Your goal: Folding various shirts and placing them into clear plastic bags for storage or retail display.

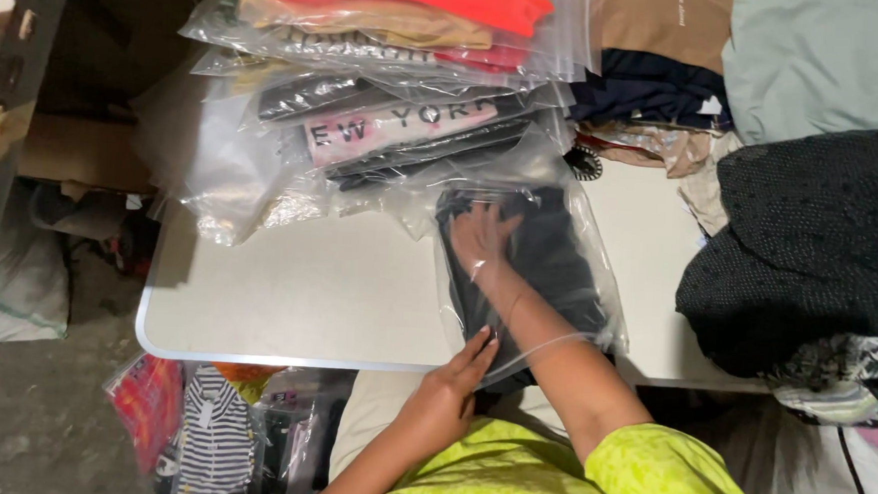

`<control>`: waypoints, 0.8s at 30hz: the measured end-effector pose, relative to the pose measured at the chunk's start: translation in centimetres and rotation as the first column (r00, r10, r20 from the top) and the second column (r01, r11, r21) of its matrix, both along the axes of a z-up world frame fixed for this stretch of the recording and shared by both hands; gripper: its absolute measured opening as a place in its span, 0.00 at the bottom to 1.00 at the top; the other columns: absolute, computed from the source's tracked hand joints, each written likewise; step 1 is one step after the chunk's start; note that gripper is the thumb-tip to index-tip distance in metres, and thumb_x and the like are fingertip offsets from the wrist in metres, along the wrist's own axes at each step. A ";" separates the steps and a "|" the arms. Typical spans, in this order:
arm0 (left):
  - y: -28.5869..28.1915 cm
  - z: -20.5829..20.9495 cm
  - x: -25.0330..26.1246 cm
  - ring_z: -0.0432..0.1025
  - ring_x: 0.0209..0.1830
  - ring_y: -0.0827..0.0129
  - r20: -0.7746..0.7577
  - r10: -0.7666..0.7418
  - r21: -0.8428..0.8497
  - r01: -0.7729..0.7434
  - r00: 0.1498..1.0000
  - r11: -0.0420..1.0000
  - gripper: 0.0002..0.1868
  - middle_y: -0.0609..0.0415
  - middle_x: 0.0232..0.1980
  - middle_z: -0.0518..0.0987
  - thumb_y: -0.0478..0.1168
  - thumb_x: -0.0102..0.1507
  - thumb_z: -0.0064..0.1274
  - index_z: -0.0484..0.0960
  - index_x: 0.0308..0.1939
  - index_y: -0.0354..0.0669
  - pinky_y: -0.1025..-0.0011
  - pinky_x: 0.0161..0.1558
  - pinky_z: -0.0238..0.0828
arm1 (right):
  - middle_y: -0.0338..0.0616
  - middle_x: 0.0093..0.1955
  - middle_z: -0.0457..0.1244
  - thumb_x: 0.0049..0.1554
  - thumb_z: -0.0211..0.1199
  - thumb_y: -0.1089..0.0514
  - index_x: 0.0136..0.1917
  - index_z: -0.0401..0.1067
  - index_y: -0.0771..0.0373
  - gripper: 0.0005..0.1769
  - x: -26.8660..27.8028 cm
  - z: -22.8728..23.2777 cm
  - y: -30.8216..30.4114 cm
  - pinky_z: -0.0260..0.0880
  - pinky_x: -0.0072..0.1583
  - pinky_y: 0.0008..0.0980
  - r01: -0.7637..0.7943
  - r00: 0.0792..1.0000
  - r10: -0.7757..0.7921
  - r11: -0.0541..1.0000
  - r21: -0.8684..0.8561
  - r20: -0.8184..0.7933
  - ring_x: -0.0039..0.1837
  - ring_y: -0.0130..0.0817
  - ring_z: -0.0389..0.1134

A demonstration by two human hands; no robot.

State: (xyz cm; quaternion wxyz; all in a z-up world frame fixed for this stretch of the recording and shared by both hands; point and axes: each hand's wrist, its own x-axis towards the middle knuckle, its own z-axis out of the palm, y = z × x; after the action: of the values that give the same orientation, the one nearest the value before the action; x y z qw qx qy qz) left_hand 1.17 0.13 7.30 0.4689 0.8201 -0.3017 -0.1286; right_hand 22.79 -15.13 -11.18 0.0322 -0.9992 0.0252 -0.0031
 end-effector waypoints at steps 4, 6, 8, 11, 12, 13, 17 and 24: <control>0.2 0.9 -0.1 0.74 0.52 0.36 -0.098 -0.028 0.040 0.032 0.995 0.999 0.44 0.37 0.80 0.59 0.20 0.51 0.47 0.62 0.74 0.39 0.52 0.52 0.73 | 0.54 0.82 0.46 0.63 0.52 0.41 0.50 0.81 0.61 0.25 0.0 2.7 1.0 0.42 0.64 0.89 -0.006 1.000 0.005 1.000 0.029 0.024 0.79 0.63 0.45; 0.3 1.0 0.4 0.73 0.52 0.34 -0.118 0.037 0.067 -0.029 0.992 0.997 0.46 0.37 0.78 0.60 0.21 0.50 0.48 0.65 0.74 0.43 0.50 0.49 0.73 | 0.60 0.83 0.41 0.64 0.53 0.38 0.55 0.80 0.60 0.27 -1.0 4.9 1.0 0.34 0.68 0.88 -0.019 0.996 0.038 0.974 0.225 -0.080 0.80 0.63 0.42; 0.6 0.9 0.7 0.74 0.50 0.34 -0.130 0.049 0.094 -0.037 0.990 0.995 0.46 0.38 0.78 0.61 0.22 0.50 0.49 0.65 0.74 0.44 0.51 0.49 0.73 | 0.63 0.83 0.40 0.62 0.54 0.38 0.58 0.77 0.59 0.26 -3.1 7.5 0.3 0.35 0.67 0.88 -0.099 0.992 0.116 0.963 0.251 -0.054 0.80 0.67 0.41; 0.4 0.7 1.0 0.75 0.49 0.35 -0.155 0.039 0.111 -0.022 0.987 0.994 0.45 0.38 0.78 0.62 0.23 0.51 0.49 0.65 0.74 0.45 0.51 0.50 0.74 | 0.63 0.83 0.39 0.60 0.55 0.39 0.64 0.73 0.55 0.27 -4.6 7.4 -0.1 0.36 0.66 0.88 -0.247 0.967 0.254 0.925 0.290 0.014 0.80 0.69 0.40; 0.3 0.6 1.0 0.75 0.49 0.35 -0.167 0.013 0.106 0.005 0.986 0.994 0.45 0.37 0.78 0.62 0.23 0.51 0.49 0.65 0.74 0.45 0.51 0.50 0.74 | 0.60 0.82 0.40 0.60 0.55 0.39 0.68 0.71 0.52 0.28 -5.0 6.6 -0.1 0.35 0.66 0.90 -0.312 0.949 0.310 0.900 0.305 0.057 0.80 0.67 0.41; 0.1 0.6 0.9 0.75 0.49 0.35 -0.168 0.015 0.107 0.004 0.986 0.994 0.45 0.37 0.78 0.62 0.23 0.51 0.49 0.65 0.74 0.45 0.51 0.50 0.74 | 0.60 0.82 0.40 0.60 0.55 0.39 0.68 0.71 0.52 0.28 -4.8 5.9 0.3 0.35 0.66 0.90 -0.313 0.949 0.311 0.899 0.306 0.055 0.80 0.67 0.41; -0.2 1.6 0.9 0.76 0.48 0.37 -0.178 -0.118 0.119 0.140 0.977 0.983 0.43 0.36 0.78 0.59 0.25 0.52 0.51 0.68 0.73 0.49 0.52 0.51 0.72 | 0.59 0.82 0.40 0.57 0.56 0.40 0.68 0.70 0.51 0.29 -3.2 5.4 1.8 0.35 0.63 0.90 -0.337 0.942 0.335 0.934 0.121 0.035 0.80 0.72 0.38; 1.0 2.7 1.3 0.77 0.44 0.40 -0.239 -0.178 0.087 0.204 0.954 0.975 0.41 0.39 0.80 0.60 0.26 0.54 0.49 0.68 0.73 0.50 0.57 0.51 0.73 | 0.57 0.83 0.44 0.55 0.57 0.38 0.70 0.69 0.45 0.31 -1.5 6.2 1.7 0.36 0.66 0.88 -0.280 0.960 0.279 0.949 0.145 0.024 0.80 0.66 0.45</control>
State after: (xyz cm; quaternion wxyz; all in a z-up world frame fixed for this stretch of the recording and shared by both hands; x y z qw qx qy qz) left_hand 2.48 1.11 10.00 0.4396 0.7914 -0.3157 -0.2841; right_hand 21.31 -13.46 -4.96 0.1061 -0.9875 -0.1164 0.0020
